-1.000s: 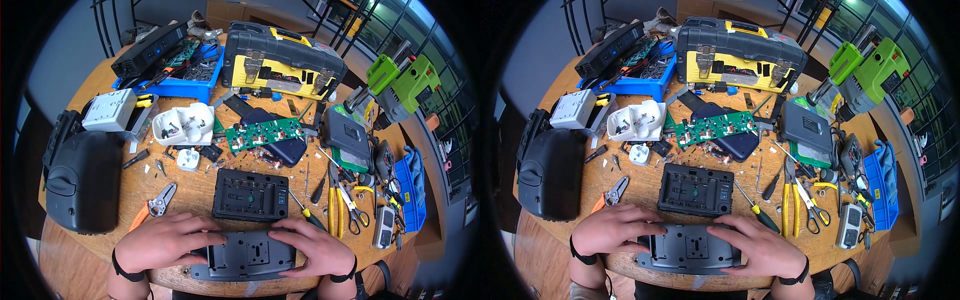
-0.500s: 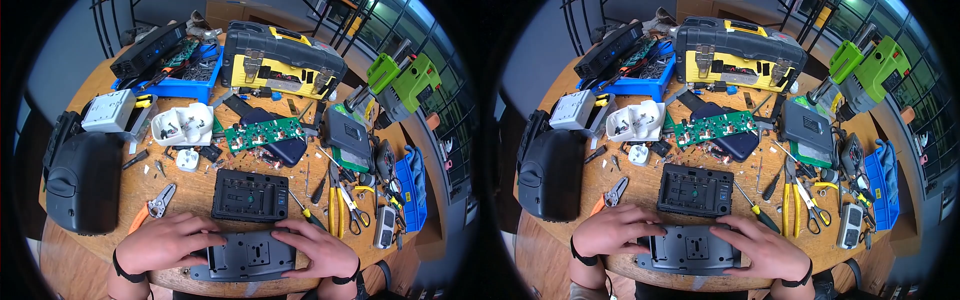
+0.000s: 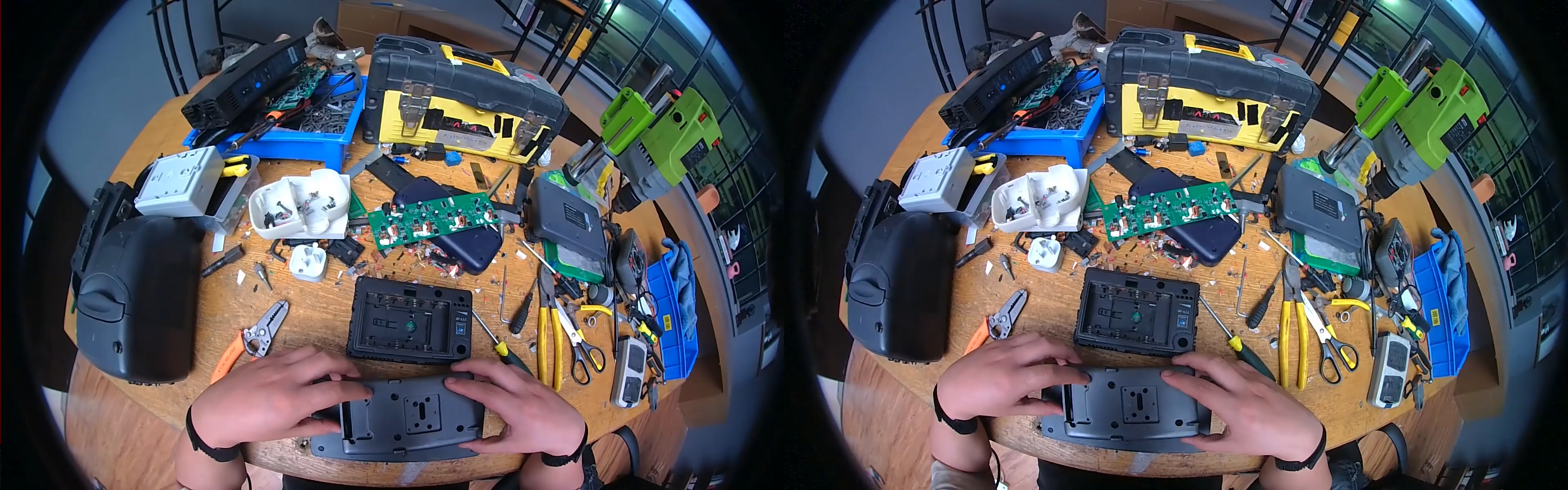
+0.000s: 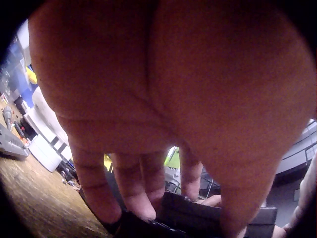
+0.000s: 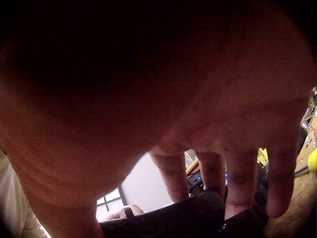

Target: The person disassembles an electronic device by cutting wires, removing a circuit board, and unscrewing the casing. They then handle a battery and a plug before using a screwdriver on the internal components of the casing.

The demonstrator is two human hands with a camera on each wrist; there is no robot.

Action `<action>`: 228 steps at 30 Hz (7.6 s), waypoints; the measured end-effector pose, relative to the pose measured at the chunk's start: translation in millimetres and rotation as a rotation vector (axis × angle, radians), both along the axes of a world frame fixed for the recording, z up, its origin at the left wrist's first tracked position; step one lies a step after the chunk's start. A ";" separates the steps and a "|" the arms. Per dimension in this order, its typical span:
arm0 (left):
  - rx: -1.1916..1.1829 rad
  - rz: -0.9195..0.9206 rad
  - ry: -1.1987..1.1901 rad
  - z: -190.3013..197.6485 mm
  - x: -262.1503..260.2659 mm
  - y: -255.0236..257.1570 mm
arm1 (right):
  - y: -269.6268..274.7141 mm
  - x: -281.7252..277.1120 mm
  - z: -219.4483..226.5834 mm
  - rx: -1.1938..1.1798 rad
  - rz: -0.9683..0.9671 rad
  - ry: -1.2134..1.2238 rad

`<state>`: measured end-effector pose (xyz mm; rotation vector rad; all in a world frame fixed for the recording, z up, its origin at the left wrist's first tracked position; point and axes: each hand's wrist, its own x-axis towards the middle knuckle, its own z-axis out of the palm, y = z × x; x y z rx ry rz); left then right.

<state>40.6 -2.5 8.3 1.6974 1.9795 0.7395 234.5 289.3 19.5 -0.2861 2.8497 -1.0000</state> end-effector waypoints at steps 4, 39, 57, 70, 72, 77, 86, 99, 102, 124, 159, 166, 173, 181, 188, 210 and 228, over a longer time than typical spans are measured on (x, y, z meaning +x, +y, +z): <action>0.000 -0.014 0.007 0.2 -1.2 0.1 | -0.8 -0.2 0.1 0.023 0.009 0.009; 0.000 -0.049 -0.039 -2.3 0.3 -1.1 | 1.2 0.9 -1.1 -0.112 0.032 -0.088; 0.002 -0.031 0.020 -0.8 2.4 -0.6 | 0.0 -1.1 -1.6 -0.075 0.026 -0.069; 0.004 -0.017 -0.032 5.2 2.2 0.6 | -0.9 -2.2 -3.0 -0.003 0.015 -0.014; 0.012 -0.013 -0.021 4.2 3.0 1.0 | -1.1 -2.4 -2.4 -0.004 0.015 -0.011; -0.008 -0.005 -0.022 2.2 3.3 0.6 | -0.8 -2.8 -3.3 0.001 0.015 -0.004; 0.027 -0.012 -0.035 -1.8 3.2 0.8 | -2.8 -4.2 -2.3 0.023 0.002 -0.010; 0.034 -0.016 -0.040 -3.7 2.9 1.1 | -2.6 -4.5 -3.4 0.030 0.011 0.014; 0.032 -0.018 -0.049 -3.7 2.7 1.1 | -2.1 -4.5 -3.6 0.029 0.013 0.015; 0.024 -0.002 -0.029 -1.8 4.1 1.4 | -4.2 -4.5 -1.5 0.016 0.003 0.012; 0.294 0.047 0.012 -1.6 3.8 -0.7 | 5.8 -2.9 -14.1 -0.179 0.015 0.308; 0.319 0.041 0.001 -1.2 2.5 0.7 | 4.9 -2.8 -12.3 -0.186 0.012 0.286; 0.301 0.053 0.021 -0.2 3.3 -0.6 | 5.5 -1.9 -14.3 -0.218 0.020 0.287; 0.291 0.056 -0.017 1.5 3.6 -1.3 | 6.1 -2.5 -14.8 -0.252 0.038 0.279; 0.332 0.085 -0.101 1.2 4.5 -0.1 | 4.4 -3.7 -10.8 -0.198 0.015 0.248; 0.262 -0.005 -0.208 -2.4 1.6 -2.8 | 9.6 -1.0 -12.5 -0.037 0.044 0.396; 0.252 -0.027 -0.224 -3.3 1.8 -1.8 | 10.9 -0.9 -18.7 -0.052 0.076 0.466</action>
